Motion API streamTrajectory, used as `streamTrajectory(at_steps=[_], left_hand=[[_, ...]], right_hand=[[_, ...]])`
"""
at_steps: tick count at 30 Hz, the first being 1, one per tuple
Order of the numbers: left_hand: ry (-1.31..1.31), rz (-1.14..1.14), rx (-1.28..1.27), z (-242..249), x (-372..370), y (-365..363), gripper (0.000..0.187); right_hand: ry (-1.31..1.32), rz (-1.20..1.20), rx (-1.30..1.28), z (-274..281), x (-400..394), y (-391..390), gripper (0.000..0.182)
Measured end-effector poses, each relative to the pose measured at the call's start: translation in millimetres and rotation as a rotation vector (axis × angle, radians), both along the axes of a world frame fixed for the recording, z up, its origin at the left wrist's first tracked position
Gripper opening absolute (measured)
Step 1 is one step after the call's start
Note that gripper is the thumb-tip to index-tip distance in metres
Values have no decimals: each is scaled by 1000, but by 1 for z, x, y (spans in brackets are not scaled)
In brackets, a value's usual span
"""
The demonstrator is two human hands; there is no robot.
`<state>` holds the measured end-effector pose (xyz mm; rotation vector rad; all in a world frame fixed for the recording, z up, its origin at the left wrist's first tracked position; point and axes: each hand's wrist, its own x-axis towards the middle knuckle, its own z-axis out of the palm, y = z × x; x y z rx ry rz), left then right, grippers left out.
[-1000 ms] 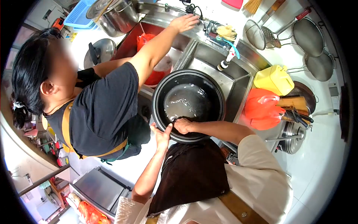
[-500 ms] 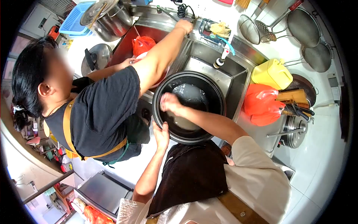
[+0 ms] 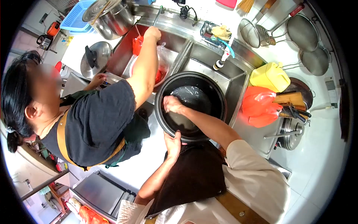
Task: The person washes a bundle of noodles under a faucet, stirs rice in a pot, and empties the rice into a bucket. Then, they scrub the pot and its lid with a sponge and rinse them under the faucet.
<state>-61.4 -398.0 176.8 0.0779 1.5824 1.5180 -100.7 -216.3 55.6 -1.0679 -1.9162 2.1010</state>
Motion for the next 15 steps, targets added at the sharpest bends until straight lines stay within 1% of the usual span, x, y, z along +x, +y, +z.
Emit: streamTrajectory(at_steps=[2, 4, 5, 7, 8, 9, 10, 11, 12, 13, 14, 15], left_hand=[[1, -5, 1, 6, 3, -1, 31], [-23, 0, 8, 5, 7, -7, 34], [-31, 0, 17, 4, 9, -10, 34], [-83, -12, 37, 5, 16, -4, 35], [-132, -28, 30, 7, 20, -4, 36], [-162, -61, 21, 10, 21, -6, 33], [-165, -65, 17, 6, 20, -11, 33], [-322, -151, -17, -4, 18, -17, 32], [-477, -236, -53, -9, 16, -22, 31], [-532, -281, -29, 1, 15, -23, 32], [-643, -362, -108, -8, 13, -29, 39], [-712, -383, -113, -6, 12, -30, 40]], right_hand=[[258, -578, 25, -32, -3, 34, 18], [-66, -1192, -90, -23, 6, 71, 13], [-384, -1043, 100, -58, 22, 88, 15], [-885, -1344, 161, -20, 11, 87, 31], [-680, -1329, 299, -37, 5, 77, 27], [-362, -1028, 421, -78, 1, 63, 15], [15, -721, 424, -119, -3, 50, 9], [-28, -404, 341, -74, 1, 25, 9], [-143, -49, 575, -36, 6, 8, 11], [-192, 58, 457, -15, 8, -9, 7], [-134, 251, 560, -15, 13, -20, 8], [-172, 406, 438, -3, 20, -32, 9]])
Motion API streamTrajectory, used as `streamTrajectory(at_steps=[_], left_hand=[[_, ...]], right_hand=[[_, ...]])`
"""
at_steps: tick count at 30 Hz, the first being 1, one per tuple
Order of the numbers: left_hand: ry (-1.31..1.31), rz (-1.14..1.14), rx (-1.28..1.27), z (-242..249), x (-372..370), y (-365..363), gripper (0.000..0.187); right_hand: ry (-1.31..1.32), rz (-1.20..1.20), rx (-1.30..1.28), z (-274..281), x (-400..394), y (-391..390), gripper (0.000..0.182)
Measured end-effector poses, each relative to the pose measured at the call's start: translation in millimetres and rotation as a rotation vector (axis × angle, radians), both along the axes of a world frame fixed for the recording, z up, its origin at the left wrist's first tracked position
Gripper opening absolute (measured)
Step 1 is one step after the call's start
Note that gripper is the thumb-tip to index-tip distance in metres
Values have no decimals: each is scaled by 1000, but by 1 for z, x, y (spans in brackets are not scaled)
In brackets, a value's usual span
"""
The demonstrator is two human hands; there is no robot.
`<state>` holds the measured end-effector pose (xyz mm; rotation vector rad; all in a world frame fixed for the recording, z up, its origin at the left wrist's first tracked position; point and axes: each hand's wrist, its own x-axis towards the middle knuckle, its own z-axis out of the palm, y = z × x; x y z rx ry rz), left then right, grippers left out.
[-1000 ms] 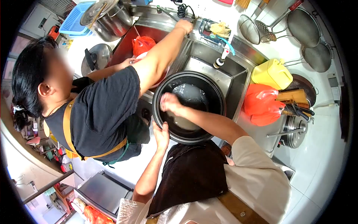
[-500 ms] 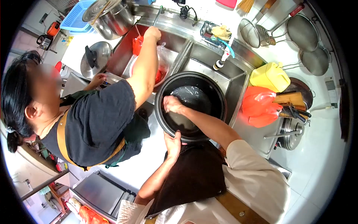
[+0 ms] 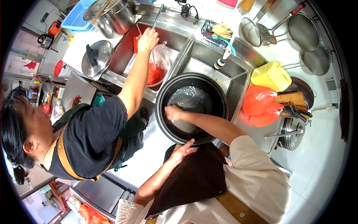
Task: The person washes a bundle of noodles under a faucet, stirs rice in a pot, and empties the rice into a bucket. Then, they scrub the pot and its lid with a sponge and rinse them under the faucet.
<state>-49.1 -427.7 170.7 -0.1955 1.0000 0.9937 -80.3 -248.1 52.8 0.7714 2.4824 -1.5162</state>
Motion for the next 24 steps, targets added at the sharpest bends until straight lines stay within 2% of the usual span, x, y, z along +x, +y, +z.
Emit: streamTrajectory(at_steps=[1, 3, 4, 5, 6, 7, 9, 10, 11, 12, 13, 14, 15, 16, 18, 19, 21, 22, 24], left_hand=[[-71, -20, -12, 2, 0, -1, 41], [-136, 66, -93, -2, -8, -8, 49], [33, 157, -76, 10, -16, -7, 53], [321, 178, -95, 43, -31, 7, 61], [378, 239, -49, 19, -49, 3, 68], [718, 327, -103, 26, -61, 14, 62], [1017, 251, 86, -15, -102, 28, 48], [998, 189, 89, -11, -115, 42, 41], [1044, 85, 88, -21, -124, 48, 35], [1049, 76, 125, -23, -124, 51, 38], [1053, 65, 165, -27, -124, 54, 42], [1049, 56, 168, -31, -120, 56, 42], [1095, 124, 147, -41, -114, 56, 47], [1143, 196, 125, -47, -108, 56, 52], [1146, 258, 116, -30, -95, 55, 53], [1148, 324, 108, -25, -90, 53, 54], [1165, 360, 127, -34, -88, 50, 48], [1115, 375, 106, -35, -86, 48, 44], [1054, 476, 98, -37, -78, 52, 35]], right_hand=[[-230, 151, -38, 15, 3, -13, 17], [-247, 367, 46, 22, 24, -35, 29], [-252, 429, 58, 28, 35, -38, 28], [-239, 615, 105, 22, 42, -36, 26], [-291, 675, 58, 17, 49, -37, 24], [-344, 738, 9, 13, 57, -38, 22], [-358, 789, 19, 12, 73, -33, 20], [-339, 869, 137, 6, 78, -27, 19], [-423, 780, 278, 32, 83, -17, 20], [-450, 818, 413, 40, 83, -3, 21], [-463, 735, 513, 49, 83, 11, 20], [-481, 588, 607, 47, 84, 29, 17], [-385, 413, 776, 18, 91, 46, 16], [-424, 319, 759, 17, 89, 65, 18], [-521, 227, 747, -5, 98, 89, 18], [-515, 216, 747, -6, 102, 90, 18], [-681, 214, 620, -8, 111, 82, 21], [-745, 564, 530, -8, 118, 76, 24], [-882, 920, 205, -23, 116, 47, 24]])
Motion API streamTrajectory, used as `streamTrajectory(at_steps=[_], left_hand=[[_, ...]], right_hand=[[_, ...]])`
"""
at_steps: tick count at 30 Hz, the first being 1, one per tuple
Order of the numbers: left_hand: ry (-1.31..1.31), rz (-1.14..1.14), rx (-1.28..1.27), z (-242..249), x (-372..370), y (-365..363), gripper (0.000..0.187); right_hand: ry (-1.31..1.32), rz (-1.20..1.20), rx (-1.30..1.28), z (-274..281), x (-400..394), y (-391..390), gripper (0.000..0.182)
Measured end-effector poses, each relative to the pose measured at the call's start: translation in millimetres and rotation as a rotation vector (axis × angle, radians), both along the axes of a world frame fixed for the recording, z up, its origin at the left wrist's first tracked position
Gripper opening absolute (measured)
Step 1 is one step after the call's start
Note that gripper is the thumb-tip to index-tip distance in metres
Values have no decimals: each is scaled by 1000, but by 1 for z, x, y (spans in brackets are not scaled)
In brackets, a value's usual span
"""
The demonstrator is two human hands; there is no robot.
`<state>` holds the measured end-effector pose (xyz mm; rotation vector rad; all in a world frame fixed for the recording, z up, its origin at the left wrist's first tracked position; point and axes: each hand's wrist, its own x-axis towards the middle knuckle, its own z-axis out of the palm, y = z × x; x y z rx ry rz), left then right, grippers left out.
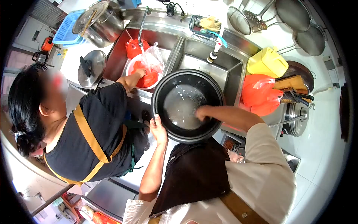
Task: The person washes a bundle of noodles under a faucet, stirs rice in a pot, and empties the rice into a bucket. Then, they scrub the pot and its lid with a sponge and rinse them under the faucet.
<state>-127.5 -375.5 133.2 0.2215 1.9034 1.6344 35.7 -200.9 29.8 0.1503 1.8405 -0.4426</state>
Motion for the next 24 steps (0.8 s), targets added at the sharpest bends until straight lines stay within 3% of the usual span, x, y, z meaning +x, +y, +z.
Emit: streamTrajectory(at_steps=[1, 2, 3, 5, 7, 8, 9, 10, 12, 15, 18, 19, 20, 21, 22, 23, 24], left_hand=[[-35, 47, 36, 8, 5, 6, 36], [-33, 31, 41, 5, 4, 7, 37], [-32, 14, 44, 2, 4, 7, 39], [-13, -3, 4, 4, 7, 6, 40], [-46, -33, -34, 12, 8, 7, 44], [63, -57, -61, 7, 8, 3, 42], [171, -80, -89, 1, 7, -2, 41], [174, -86, -96, 2, 7, -7, 41], [193, -127, -214, 10, 10, -11, 41], [191, -123, -243, 22, 21, -5, 41], [156, -110, -164, 16, 29, -6, 36], [120, -114, -166, 15, 31, -6, 36], [112, -115, -165, 17, 32, -4, 36], [81, -109, -155, 24, 31, -1, 32], [53, -101, -144, 27, 29, 1, 29], [53, -94, -139, 24, 28, 1, 29], [138, -101, -145, 17, 28, -2, 29]], right_hand=[[137, -203, -90, 2, 1, -18, 27], [-100, -543, -347, -53, -3, -36, 13], [-32, -795, -580, -82, -8, -53, 10], [343, -1027, -636, -1, -59, -69, 7], [596, -1597, -1063, 50, -98, -55, 7], [746, -1870, -1218, 41, -121, -49, 7], [756, -1895, -926, 56, -138, -21, 7], [845, -2063, -1020, 58, -142, 2, 9], [893, -2772, -750, 71, -152, 46, 9], [976, -3378, -333, 69, -133, 85, 12], [1275, -2883, -624, 19, -139, 57, 18], [1161, -2608, -881, 32, -137, 35, 23], [914, -2487, -810, 48, -145, 12, 22], [818, -2135, -672, 47, -142, -12, 9], [772, -2032, -830, 53, -130, -30, 2], [577, -1940, -779, 61, -128, -34, 5], [564, -2032, -869, 64, -129, -27, 5]])
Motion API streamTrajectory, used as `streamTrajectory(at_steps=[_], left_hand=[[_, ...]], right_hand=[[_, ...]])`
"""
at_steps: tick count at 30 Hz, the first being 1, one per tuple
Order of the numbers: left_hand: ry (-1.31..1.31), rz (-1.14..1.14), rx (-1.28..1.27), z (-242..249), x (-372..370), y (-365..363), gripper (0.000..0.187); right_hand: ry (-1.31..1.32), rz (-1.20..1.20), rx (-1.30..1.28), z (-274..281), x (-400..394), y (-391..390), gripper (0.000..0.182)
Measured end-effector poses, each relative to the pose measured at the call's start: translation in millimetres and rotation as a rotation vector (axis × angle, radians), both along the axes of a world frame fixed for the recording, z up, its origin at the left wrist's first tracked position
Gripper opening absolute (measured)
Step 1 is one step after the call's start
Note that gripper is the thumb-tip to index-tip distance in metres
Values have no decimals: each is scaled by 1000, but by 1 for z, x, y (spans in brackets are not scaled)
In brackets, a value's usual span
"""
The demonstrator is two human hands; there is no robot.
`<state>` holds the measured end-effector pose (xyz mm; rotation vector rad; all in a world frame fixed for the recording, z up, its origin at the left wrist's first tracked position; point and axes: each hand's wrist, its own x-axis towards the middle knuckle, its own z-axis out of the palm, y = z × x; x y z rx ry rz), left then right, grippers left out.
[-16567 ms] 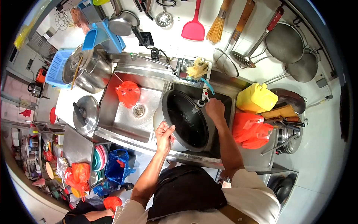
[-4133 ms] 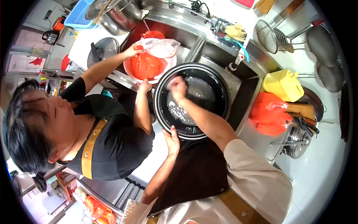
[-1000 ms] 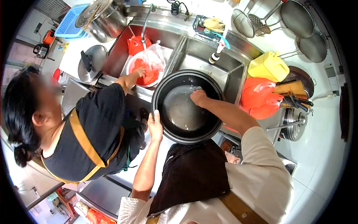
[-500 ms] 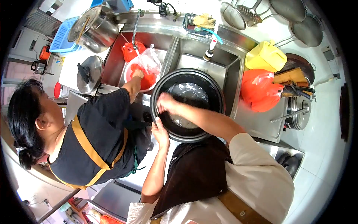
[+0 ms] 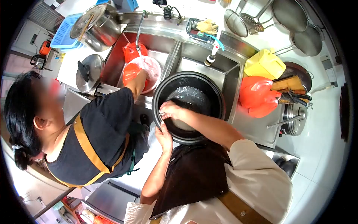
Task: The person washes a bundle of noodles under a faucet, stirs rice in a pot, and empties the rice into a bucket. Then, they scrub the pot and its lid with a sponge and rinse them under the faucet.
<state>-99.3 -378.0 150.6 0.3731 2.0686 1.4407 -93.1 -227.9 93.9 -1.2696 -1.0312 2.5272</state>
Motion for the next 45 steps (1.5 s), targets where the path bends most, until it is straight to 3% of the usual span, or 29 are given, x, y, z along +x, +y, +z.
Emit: streamTrajectory(at_steps=[2, 3, 4, 5, 7, 9, 11, 12, 15, 17, 19, 21, 23, 25, 26, 27, 28, 29, 30, 31, 33, 36, 38, 39, 40, 42, 43, 44, 45], left_hand=[[87, 9, 8, 1, 4, -4, 29], [86, 15, 2, 1, 5, -6, 29], [45, 29, 8, 2, 6, -7, 29], [4, 42, 17, 2, 5, -8, 29], [-56, 76, 16, 7, 7, -2, 28], [-40, 89, 86, 4, 14, -1, 28], [-2, 96, 160, 4, 17, 1, 26], [-18, 66, 146, -3, 16, -3, 25], [-75, 31, 125, -5, 9, -4, 26], [11, 22, 64, 4, 3, 6, 28], [12, 65, 95, 6, -2, 12, 31], [14, 104, 53, 5, -4, 18, 30], [-46, 140, 76, 1, -6, 23, 27], [-41, 112, 83, 1, -10, 26, 24], [-53, 79, 67, 7, -12, 29, 22], [-58, 82, 69, 4, -15, 29, 22], [-87, 48, 74, -1, -17, 30, 22], [-117, 12, 77, -4, -18, 30, 22], [-116, 4, 93, 1, -20, 31, 21], [-122, 8, 92, -4, -20, 32, 21], [-93, 10, 195, -10, -23, 31, 19], [-99, 51, 138, 0, -28, 26, 17], [-140, 136, 177, -3, -26, 24, 19], [-144, 148, 184, -1, -24, 25, 19], [-164, 194, 175, 5, -22, 26, 24], [-190, 244, 168, 3, -17, 22, 29], [-105, 229, 138, -6, -16, 21, 29], [-20, 212, 107, -11, -14, 20, 28], [-21, 211, 108, -13, -13, 21, 28]], right_hand=[[160, -287, -160, 20, 1, 31, 3], [64, -436, -152, 14, -4, 60, 5], [68, -597, -111, -14, 1, 91, 10], [129, -693, -198, -138, 14, 144, 11], [-1085, 158, 968, -37, 54, 134, 45], [-1057, -220, 725, -37, 52, 121, 33], [-567, -691, 467, -63, 27, 108, 21], [-332, -742, 331, -62, 11, 94, 16], [-59, -376, 148, -33, -17, 32, 8], [624, 73, 128, -72, 11, -5, 5], [25, 687, 867, -30, 40, -29, 15], [96, 1340, 899, -44, 96, -18, 28], [-115, 1515, 916, -31, 155, 13, 34], [-249, 1925, 1155, 5, 166, 64, 24], [-355, 2001, 1193, -2, 176, 94, 22], [-550, 2070, 1261, 32, 161, 114, 21], [-712, 2021, 1488, 48, 148, 124, 21], [-801, 1820, 1699, 16, 147, 146, 22], [-702, 1714, 1853, 40, 129, 151, 22], [-544, 1542, 2196, 29, 121, 160, 21], [-458, 1427, 2386, 27, 99, 155, 16], [-615, 1615, 2243, 23, 103, 139, 16], [-951, 1782, 1567, 14, 121, 123, 17], [-869, 1827, 1488, 50, 125, 104, 19], [-920, 1868, 1306, 39, 137, 90, 23], [-371, 2074, 1324, 10, 160, 62, 26], [-460, 1977, 911, 50, 136, 40, 27], [-502, 1749, 667, 57, 125, 21, 26], [-347, 1427, 619, 39, 127, 5, 24]])
